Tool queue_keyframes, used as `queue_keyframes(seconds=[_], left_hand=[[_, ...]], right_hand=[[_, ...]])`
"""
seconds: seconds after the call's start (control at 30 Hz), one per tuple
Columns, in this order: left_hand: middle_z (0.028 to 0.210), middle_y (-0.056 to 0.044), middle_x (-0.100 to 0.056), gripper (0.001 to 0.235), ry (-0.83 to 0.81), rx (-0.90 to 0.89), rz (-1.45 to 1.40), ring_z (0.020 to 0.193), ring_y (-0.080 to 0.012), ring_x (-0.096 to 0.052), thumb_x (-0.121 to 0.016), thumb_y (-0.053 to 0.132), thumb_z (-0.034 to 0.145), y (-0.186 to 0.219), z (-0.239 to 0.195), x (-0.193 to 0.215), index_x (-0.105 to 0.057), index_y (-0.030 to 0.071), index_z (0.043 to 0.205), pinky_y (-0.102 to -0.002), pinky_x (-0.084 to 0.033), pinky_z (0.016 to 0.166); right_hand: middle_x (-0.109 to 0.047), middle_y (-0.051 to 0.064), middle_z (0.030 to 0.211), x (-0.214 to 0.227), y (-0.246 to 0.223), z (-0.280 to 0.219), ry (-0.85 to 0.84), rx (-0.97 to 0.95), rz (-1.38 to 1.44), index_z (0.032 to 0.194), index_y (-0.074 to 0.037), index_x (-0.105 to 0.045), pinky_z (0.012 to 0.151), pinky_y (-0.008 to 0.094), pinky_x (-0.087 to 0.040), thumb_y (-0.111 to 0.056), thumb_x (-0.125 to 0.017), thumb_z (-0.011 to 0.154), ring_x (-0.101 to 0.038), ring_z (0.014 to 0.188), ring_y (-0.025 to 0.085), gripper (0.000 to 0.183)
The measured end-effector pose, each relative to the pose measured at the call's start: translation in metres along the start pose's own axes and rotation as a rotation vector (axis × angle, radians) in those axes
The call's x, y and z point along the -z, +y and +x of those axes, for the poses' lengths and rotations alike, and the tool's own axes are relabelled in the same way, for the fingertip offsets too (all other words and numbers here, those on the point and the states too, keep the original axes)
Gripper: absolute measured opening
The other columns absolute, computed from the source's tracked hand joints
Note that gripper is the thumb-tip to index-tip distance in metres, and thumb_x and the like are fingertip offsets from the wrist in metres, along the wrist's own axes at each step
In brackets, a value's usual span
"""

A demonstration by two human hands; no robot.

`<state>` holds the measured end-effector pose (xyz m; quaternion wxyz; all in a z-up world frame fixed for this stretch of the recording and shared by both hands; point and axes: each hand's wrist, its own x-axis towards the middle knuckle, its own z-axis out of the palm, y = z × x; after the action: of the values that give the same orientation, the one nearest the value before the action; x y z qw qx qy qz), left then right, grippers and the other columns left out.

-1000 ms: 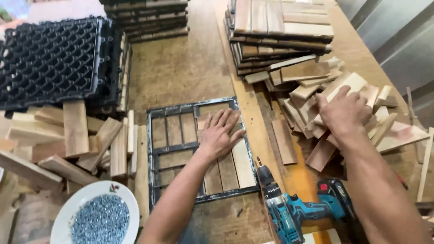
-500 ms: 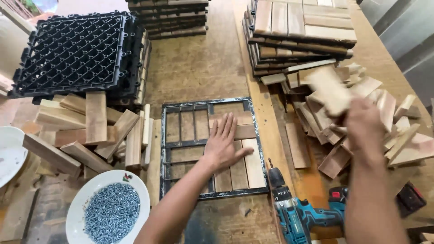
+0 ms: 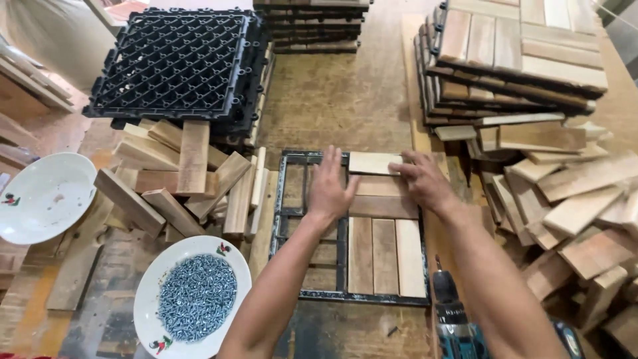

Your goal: Assembling wooden interlocking floor tiles by screwing wooden slats onto a plastic grid base using a power drill.

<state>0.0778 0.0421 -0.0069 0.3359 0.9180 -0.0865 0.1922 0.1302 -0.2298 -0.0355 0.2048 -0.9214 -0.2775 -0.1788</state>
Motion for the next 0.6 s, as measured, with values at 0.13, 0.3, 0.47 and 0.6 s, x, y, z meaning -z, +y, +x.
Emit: queue_keyframes(seconds=[0.13,0.3,0.47,0.6], left_hand=[[0.168,-0.017,-0.029,0.084,-0.303,0.001,0.044,0.157,-0.0359,-0.024,-0.052,0.058,0.097,-0.007,-0.002,-0.014,-0.031,0.006,0.161,-0.065,-0.023,0.122],[0.154,-0.016,-0.052,0.075,-0.281,-0.103,0.232,0.154,-0.0265,-0.034,-0.034,0.064,0.102,0.005,-0.013,-0.003,-0.052,0.008,0.149,-0.059,-0.017,0.125],[0.15,-0.02,-0.055,0.078,-0.306,-0.138,0.259,0.153,-0.0299,-0.034,-0.037,0.064,0.099,0.022,-0.016,0.021,-0.053,0.006,0.149,-0.061,-0.016,0.123],[0.152,-0.019,-0.054,0.088,-0.445,-0.052,0.351,0.159,-0.0318,-0.019,-0.031,0.072,0.092,0.053,-0.005,0.044,-0.055,0.009,0.147,-0.067,-0.005,0.122]], right_hand=[[-0.069,0.0,0.127,-0.016,-0.008,-0.006,0.053,-0.029,-0.041,0.119,-0.038,-0.078,0.118,0.035,-0.039,-0.014,-0.068,0.085,-0.062,0.128,0.016,0.043],[-0.068,0.004,0.125,-0.022,-0.006,-0.004,0.117,0.03,-0.104,0.119,-0.026,-0.075,0.11,0.039,-0.048,-0.03,-0.069,0.079,-0.065,0.119,0.024,0.041],[-0.066,0.011,0.128,0.001,-0.03,-0.001,0.022,0.07,-0.22,0.126,-0.023,-0.069,0.11,0.044,-0.048,-0.047,-0.068,0.086,-0.062,0.124,0.031,0.047],[-0.028,0.008,0.17,0.038,-0.067,0.003,-0.551,-0.35,-0.115,0.158,-0.033,-0.04,0.123,0.061,-0.025,-0.068,-0.043,0.097,-0.023,0.157,0.032,0.07]])
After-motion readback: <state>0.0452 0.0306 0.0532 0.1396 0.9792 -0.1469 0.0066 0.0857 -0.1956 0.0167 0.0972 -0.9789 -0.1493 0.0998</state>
